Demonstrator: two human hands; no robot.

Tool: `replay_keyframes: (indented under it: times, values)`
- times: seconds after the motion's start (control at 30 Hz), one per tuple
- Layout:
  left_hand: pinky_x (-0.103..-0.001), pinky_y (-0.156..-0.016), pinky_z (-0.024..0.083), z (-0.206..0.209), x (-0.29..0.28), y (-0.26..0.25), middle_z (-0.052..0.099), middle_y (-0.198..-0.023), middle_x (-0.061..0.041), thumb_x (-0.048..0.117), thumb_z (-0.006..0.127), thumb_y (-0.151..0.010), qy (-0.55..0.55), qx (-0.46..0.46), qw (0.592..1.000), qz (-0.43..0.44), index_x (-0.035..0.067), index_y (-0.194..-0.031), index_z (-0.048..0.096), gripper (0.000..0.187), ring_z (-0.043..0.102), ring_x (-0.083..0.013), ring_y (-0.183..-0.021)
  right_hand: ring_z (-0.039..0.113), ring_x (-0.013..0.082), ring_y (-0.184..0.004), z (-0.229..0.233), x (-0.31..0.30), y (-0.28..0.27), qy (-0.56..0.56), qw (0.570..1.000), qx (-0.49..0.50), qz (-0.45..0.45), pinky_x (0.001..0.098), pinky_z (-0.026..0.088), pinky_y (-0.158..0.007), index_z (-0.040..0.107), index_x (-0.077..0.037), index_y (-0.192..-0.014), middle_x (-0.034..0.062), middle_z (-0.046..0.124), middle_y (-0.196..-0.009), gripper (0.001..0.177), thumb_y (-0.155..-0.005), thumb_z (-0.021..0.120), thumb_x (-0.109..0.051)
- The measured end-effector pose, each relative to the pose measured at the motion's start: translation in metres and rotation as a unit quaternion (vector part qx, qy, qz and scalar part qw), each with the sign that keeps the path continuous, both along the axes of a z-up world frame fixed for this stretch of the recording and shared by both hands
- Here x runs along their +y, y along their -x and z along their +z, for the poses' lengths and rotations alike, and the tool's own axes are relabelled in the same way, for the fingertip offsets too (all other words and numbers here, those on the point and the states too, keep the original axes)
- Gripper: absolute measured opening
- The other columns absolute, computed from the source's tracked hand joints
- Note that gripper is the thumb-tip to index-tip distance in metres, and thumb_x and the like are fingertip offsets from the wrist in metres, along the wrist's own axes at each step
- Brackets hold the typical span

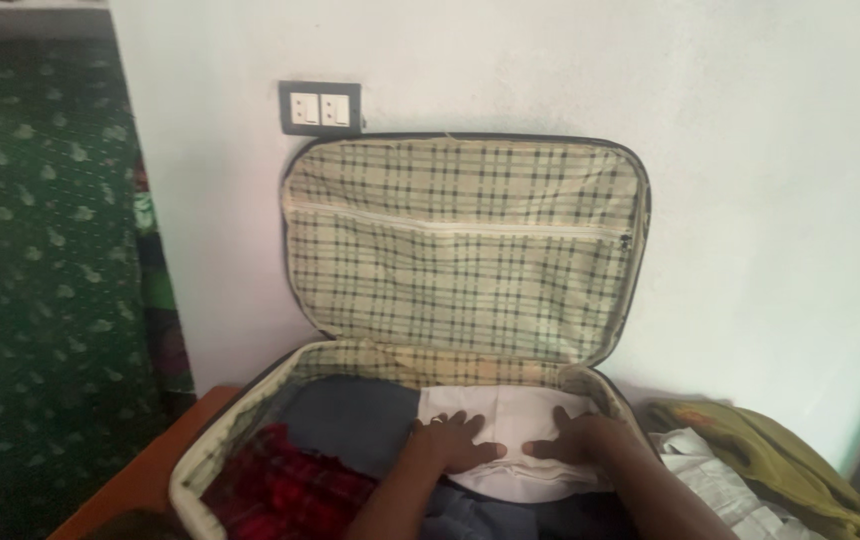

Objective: The person folds various clothing items, including a white shirt, green pants, a yellow garment, and a blue shirt, and places them into an open suitcase. The person arranges the folded clothes neatly inside the suitcase.

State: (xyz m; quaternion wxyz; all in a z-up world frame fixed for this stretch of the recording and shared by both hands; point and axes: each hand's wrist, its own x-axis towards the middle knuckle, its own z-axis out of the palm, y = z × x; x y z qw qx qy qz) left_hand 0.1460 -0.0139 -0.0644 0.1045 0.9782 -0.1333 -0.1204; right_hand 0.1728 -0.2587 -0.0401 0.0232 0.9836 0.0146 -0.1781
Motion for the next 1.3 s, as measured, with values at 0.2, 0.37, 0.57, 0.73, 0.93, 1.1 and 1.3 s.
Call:
replay_keyframes:
  times: [0.2,0.37,0.57,0.73,0.93,1.1,1.3]
  values:
    - [-0.056,-0.116,0.039,-0.011,0.050,-0.006,0.039,-0.163,-0.011,0.066,0.049,-0.091,-0.055,0.024,0.997,-0.043,0.022,-0.160,0.034,0.083,0.043,-0.0357,-0.145,0.039,0.0366,-0.150,-0.008,0.001,-0.003,0.023,0.993,-0.094,0.062,0.0430,0.031,-0.124,0.028,-0.006,-0.160,0.0206,0.044,-0.158,0.109,-0.087,0.051,-0.084]
    - [-0.063,-0.117,0.032,0.009,0.093,0.051,0.055,-0.152,-0.012,0.058,0.062,-0.089,-0.070,-0.027,0.996,0.047,0.020,-0.145,0.057,0.068,0.051,-0.0361,-0.139,0.060,0.0324,-0.135,0.010,0.011,0.004,0.035,0.973,-0.158,0.167,0.0432,0.047,-0.113,0.042,-0.006,-0.154,0.0169,0.062,-0.144,0.086,-0.090,0.061,-0.060]
    - [-0.072,-0.117,0.021,0.035,0.133,0.112,0.058,-0.147,-0.014,0.060,0.065,-0.089,-0.082,-0.070,0.988,0.111,0.019,-0.135,0.067,0.061,0.049,-0.0361,-0.140,0.047,0.0316,-0.144,0.038,0.061,0.060,-0.030,0.972,-0.180,0.151,0.0456,0.042,-0.116,0.035,-0.017,-0.158,0.0120,0.049,-0.155,0.088,-0.088,0.073,-0.054]
    - [-0.064,-0.117,0.027,0.049,0.180,0.157,0.065,-0.140,-0.013,0.056,0.061,-0.092,-0.032,-0.148,0.980,0.132,0.018,-0.132,0.069,0.055,0.056,-0.0347,-0.133,0.046,0.0316,-0.144,0.057,0.117,0.108,-0.063,0.954,-0.168,0.241,0.0441,0.043,-0.116,0.031,-0.019,-0.159,0.0104,0.048,-0.155,0.091,-0.087,0.074,-0.054]
    - [-0.055,-0.111,0.038,0.051,0.243,0.209,0.064,-0.138,-0.011,0.054,0.064,-0.090,0.042,-0.211,0.960,0.180,0.019,-0.140,0.062,0.061,0.058,-0.0322,-0.129,0.059,0.0297,-0.133,0.076,0.177,0.172,-0.131,0.928,-0.187,0.294,0.0413,0.051,-0.109,0.040,-0.021,-0.155,0.0116,0.061,-0.143,0.085,-0.084,0.077,-0.047]
    - [-0.049,-0.110,0.042,0.044,0.245,0.235,0.066,-0.136,-0.010,0.054,0.067,-0.087,0.052,-0.208,0.956,0.199,0.020,-0.137,0.065,0.060,0.061,-0.0294,-0.126,0.064,0.0319,-0.122,0.081,0.205,0.215,-0.175,0.905,-0.188,0.338,0.0413,0.053,-0.102,0.044,-0.022,-0.151,0.0126,0.066,-0.134,0.078,-0.083,0.077,-0.040]
    - [-0.048,-0.109,0.043,0.039,0.219,0.245,0.071,-0.130,-0.010,0.054,0.071,-0.084,0.071,-0.199,0.967,0.141,0.016,-0.134,0.067,0.062,0.065,-0.0290,-0.122,0.069,0.0316,-0.112,0.084,0.201,0.257,-0.195,0.904,-0.161,0.344,0.0421,0.055,-0.095,0.049,-0.027,-0.147,0.0095,0.072,-0.122,0.071,-0.082,0.075,-0.031]
